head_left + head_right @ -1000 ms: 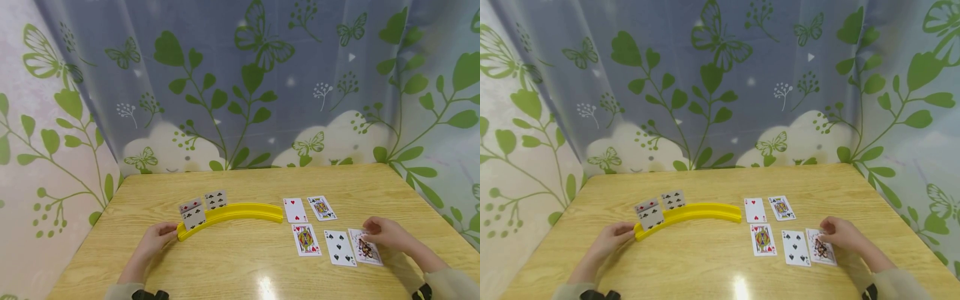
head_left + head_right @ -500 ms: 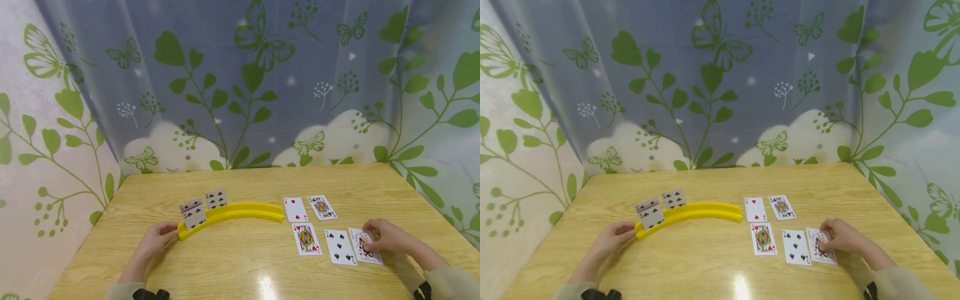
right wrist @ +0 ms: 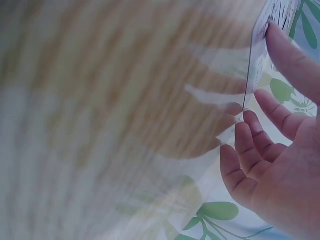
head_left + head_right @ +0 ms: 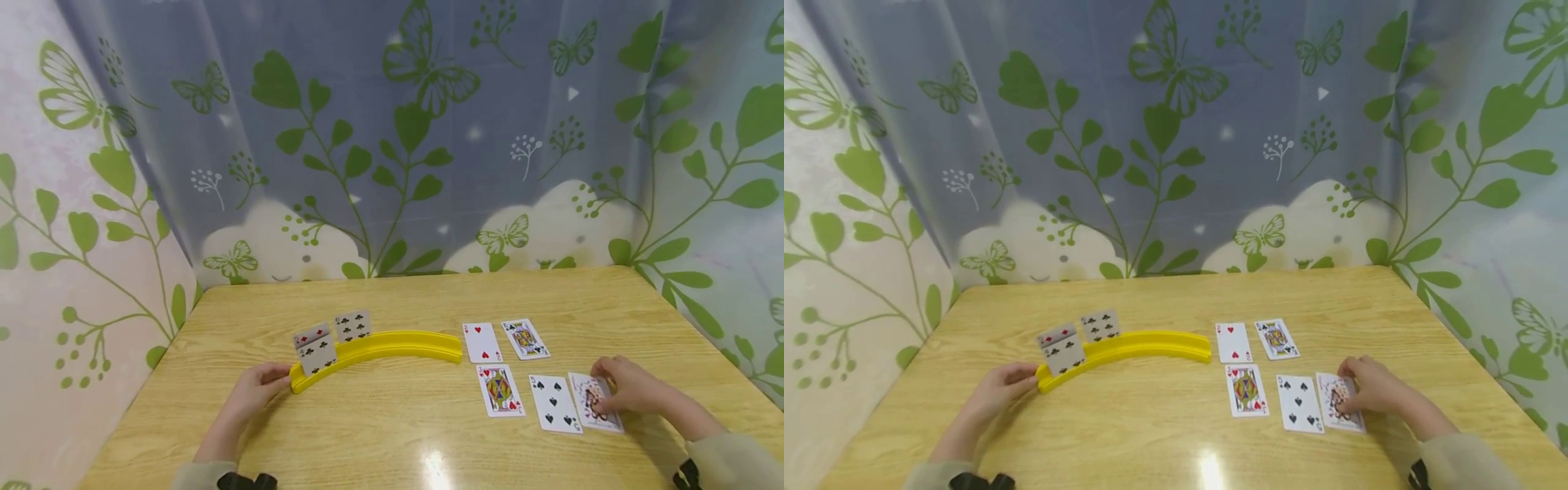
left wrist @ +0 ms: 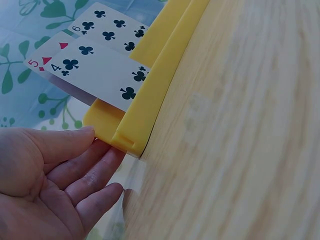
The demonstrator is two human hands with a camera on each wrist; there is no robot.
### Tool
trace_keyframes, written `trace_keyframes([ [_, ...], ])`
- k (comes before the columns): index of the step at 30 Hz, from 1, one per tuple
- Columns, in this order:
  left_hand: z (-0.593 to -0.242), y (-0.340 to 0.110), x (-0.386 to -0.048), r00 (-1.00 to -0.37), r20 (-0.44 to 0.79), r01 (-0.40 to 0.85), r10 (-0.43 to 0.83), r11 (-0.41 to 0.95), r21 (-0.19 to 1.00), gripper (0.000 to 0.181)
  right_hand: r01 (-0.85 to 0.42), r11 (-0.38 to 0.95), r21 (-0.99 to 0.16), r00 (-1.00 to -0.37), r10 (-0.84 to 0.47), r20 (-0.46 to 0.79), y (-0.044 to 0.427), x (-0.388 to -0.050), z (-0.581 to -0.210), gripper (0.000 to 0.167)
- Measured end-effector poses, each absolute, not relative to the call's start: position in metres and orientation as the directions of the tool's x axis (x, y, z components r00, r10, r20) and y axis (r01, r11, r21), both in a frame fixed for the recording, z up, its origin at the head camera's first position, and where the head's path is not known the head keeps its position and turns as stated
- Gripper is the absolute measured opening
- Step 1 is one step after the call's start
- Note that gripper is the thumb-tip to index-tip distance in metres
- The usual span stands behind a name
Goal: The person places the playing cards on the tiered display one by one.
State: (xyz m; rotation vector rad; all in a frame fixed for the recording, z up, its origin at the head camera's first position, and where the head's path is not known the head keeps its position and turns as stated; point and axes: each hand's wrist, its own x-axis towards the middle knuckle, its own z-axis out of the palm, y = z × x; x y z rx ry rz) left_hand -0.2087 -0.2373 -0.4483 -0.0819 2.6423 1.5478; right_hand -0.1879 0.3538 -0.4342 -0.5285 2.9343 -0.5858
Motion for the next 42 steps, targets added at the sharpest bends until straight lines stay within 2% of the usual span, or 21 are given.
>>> trace_keyframes([
  [12, -0.447, -0.238, -0.21, -0.997, -0.078, -0.065, 0.008, 0.474, 0.878, 0.024, -0.299, 0.859, -0.416, -0.94, -0.34, -0.026, 0.356, -0.188, -0.438, 0.049],
  [19, -0.446, -0.238, -0.21, -0.997, -0.071, -0.059, 0.01, 0.454, 0.889, 0.023, -0.248, 0.833, -0.494, -0.942, -0.326, -0.076, 0.357, -0.187, -0.431, 0.046],
  [23, -0.446, -0.239, -0.211, -0.998, -0.064, -0.052, 0.012, 0.45, 0.891, 0.023, -0.257, 0.832, -0.491, -0.941, -0.331, -0.069, 0.358, -0.186, -0.429, 0.045],
  [33, -0.446, -0.239, -0.213, -0.996, -0.088, -0.081, -0.009, 0.486, 0.87, 0.023, -0.312, 0.806, -0.503, -0.929, -0.37, -0.017, 0.361, -0.185, -0.428, 0.036],
  [42, -0.449, -0.238, -0.211, -0.995, -0.103, -0.096, -0.014, 0.495, 0.864, 0.024, -0.268, 0.801, -0.535, -0.943, -0.332, -0.026, 0.36, -0.18, -0.423, 0.028],
])
